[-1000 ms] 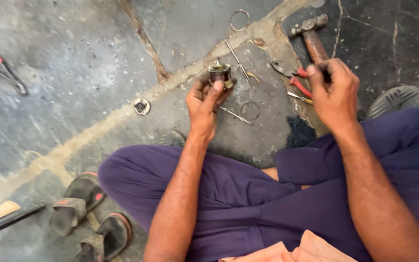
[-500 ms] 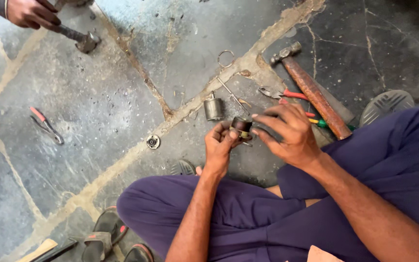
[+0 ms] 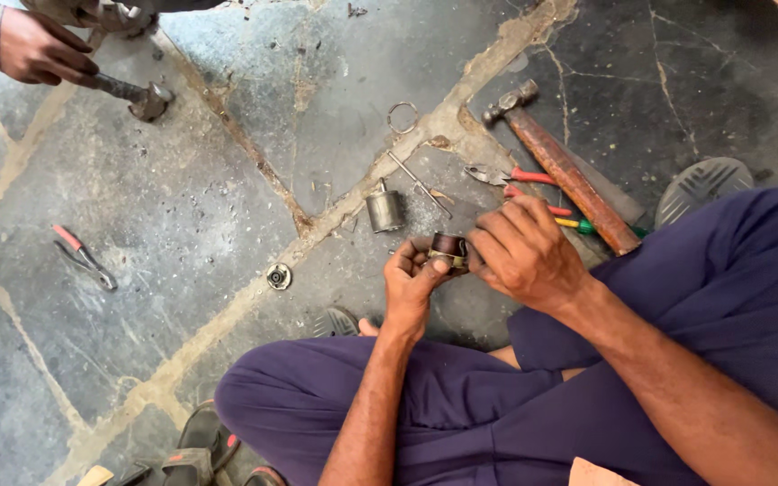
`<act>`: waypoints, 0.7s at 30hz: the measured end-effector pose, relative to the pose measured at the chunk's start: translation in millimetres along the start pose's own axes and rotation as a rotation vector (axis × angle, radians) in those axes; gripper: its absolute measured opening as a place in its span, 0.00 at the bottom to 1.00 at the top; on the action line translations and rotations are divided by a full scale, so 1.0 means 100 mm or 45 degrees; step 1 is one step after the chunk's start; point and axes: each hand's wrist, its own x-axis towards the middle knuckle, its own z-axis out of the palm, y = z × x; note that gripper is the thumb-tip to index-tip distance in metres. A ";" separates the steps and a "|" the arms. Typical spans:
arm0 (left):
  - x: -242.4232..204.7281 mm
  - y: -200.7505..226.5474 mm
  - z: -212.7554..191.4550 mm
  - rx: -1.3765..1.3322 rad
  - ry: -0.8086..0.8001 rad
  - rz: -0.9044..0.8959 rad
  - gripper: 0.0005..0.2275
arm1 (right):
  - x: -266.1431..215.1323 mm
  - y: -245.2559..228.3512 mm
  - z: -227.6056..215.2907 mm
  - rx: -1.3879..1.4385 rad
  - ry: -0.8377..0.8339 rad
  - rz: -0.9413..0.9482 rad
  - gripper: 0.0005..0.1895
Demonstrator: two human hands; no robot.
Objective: The person sits on the floor and uses pliers to remove a metal ring from a cylindrical mechanical component. They then use a hammer to tap the component and continue to manipulate the parts with their hands and tools.
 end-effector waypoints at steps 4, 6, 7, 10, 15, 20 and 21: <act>0.02 0.03 -0.01 -0.041 -0.004 -0.006 0.19 | 0.01 0.03 0.01 0.009 0.021 0.004 0.11; 0.03 0.04 -0.04 -0.114 0.017 -0.030 0.19 | -0.02 0.05 0.03 0.060 0.041 0.096 0.11; 0.01 0.05 -0.06 -0.192 0.024 -0.045 0.18 | -0.03 0.06 0.04 0.095 0.058 0.173 0.10; 0.07 0.09 -0.09 -0.305 0.029 -0.038 0.18 | -0.02 0.10 0.03 0.180 0.118 0.320 0.10; 0.08 0.07 -0.02 -0.019 -0.045 0.088 0.18 | -0.01 0.03 -0.02 0.348 -0.009 0.238 0.22; 0.05 0.07 -0.01 0.002 -0.085 0.011 0.18 | 0.04 -0.02 -0.01 0.310 -0.098 0.129 0.23; 0.05 0.07 -0.01 0.001 -0.061 0.011 0.18 | 0.04 -0.02 -0.02 0.315 -0.092 0.134 0.23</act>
